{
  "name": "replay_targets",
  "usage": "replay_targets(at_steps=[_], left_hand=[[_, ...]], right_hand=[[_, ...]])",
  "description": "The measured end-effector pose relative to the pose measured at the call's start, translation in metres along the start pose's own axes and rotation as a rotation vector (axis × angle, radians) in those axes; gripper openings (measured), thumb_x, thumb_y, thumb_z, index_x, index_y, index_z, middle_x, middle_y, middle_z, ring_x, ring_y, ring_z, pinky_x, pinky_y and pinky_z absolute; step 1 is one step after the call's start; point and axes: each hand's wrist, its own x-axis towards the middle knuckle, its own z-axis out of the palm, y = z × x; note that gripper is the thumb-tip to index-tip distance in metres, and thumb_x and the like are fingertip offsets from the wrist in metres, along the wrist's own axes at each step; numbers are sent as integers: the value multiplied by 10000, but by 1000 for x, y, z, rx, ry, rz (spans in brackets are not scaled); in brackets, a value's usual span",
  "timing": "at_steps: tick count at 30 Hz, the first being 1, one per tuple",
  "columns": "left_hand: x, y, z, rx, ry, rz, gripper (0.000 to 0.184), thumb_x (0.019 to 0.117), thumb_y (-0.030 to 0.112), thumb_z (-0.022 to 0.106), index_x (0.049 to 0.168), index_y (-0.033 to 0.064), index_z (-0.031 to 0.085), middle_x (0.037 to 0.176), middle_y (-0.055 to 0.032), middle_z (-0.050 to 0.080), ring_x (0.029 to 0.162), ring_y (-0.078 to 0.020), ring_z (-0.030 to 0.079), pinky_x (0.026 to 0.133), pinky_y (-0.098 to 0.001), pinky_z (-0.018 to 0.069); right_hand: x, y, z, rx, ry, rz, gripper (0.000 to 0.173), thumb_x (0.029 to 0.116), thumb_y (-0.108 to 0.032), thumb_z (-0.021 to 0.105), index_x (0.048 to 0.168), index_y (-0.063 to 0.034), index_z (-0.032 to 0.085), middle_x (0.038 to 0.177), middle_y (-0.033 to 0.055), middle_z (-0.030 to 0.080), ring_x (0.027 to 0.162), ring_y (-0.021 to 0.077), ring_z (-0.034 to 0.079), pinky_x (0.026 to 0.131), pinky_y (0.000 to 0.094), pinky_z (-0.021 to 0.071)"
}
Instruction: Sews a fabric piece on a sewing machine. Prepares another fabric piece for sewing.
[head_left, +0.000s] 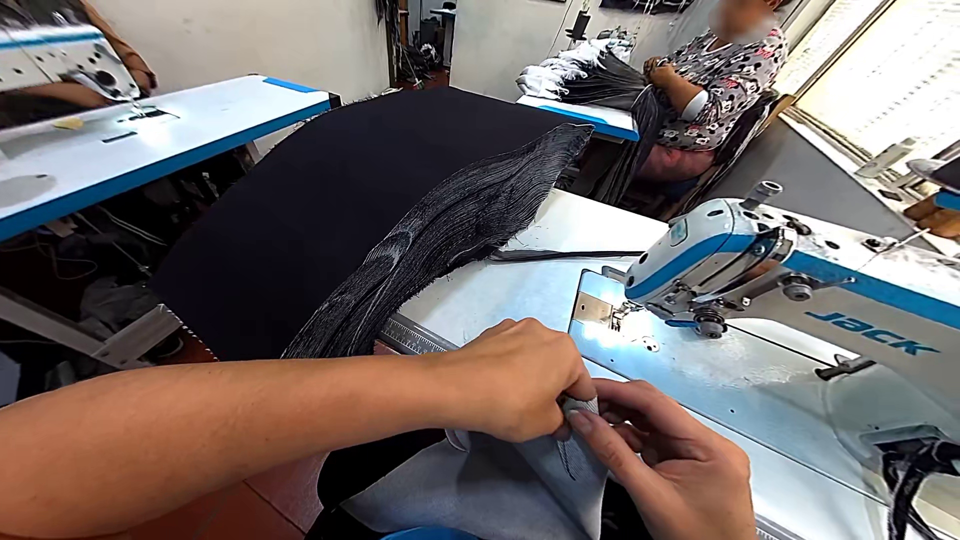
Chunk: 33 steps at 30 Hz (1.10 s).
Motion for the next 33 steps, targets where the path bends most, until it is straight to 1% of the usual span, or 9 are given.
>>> replay_targets(at_steps=[9,14,16,20,24,27,29,31,33], left_hand=[[3,-12,9,-24,50,111,125,970,111,671,898,18,711,755,-61,639,699,-137,559,641,-334,418],[-1,-10,18,-70,166,117,121,955,114,690,979,-3,668,806,-86,657,735,-157,604,656,-323,466],[-2,-16,24,-78,251,177,172,945,165,719,989,4,682,816,-81,678,745,-139,631,661,-302,486],[-11,-29,29,46,383,199,357,916,401,737,933,47,693,765,-39,653,698,-121,619,603,-293,477],[-19,-47,35,95,485,206,344,959,412,672,858,85,711,791,2,637,702,-64,601,595,-229,471],[-23,-57,39,-4,552,210,337,960,394,677,852,75,697,770,8,662,713,-29,616,626,-190,482],[-24,-60,42,-126,593,180,268,938,341,720,903,80,671,748,28,680,697,7,642,639,-155,516],[-24,-61,46,-109,640,173,265,920,299,745,1057,111,618,753,60,695,687,9,657,638,-161,535],[-20,-55,51,91,738,246,403,868,343,774,1167,104,650,878,35,747,803,-81,719,708,-289,587]], right_hand=[[-3,4,0,132,21,88,207,863,-201,795,1009,-56,767,919,-25,728,795,36,708,700,186,622],[-1,5,-1,262,41,111,147,862,-152,792,990,-82,777,902,-40,738,773,23,699,711,181,613],[-1,6,0,271,64,96,133,872,-162,788,991,-103,787,897,-53,740,774,17,700,720,176,611],[-1,8,-3,259,107,55,87,907,-175,767,985,-143,792,882,-71,721,773,13,687,716,166,603],[-2,6,-5,272,156,6,113,895,-143,777,999,-183,793,860,-101,683,768,-2,661,716,148,586],[-2,5,-6,270,174,-38,143,899,-135,773,1022,-204,795,864,-113,664,779,-13,644,718,133,575],[-3,4,-8,261,186,-60,150,906,-134,769,1028,-219,791,875,-125,665,792,-21,644,728,127,572],[-4,4,-8,238,202,-93,165,911,-127,762,1043,-223,787,886,-130,663,806,-25,645,734,123,571],[-5,4,-7,201,214,-134,172,921,-118,748,1054,-222,777,890,-131,652,813,-32,639,737,118,565]])
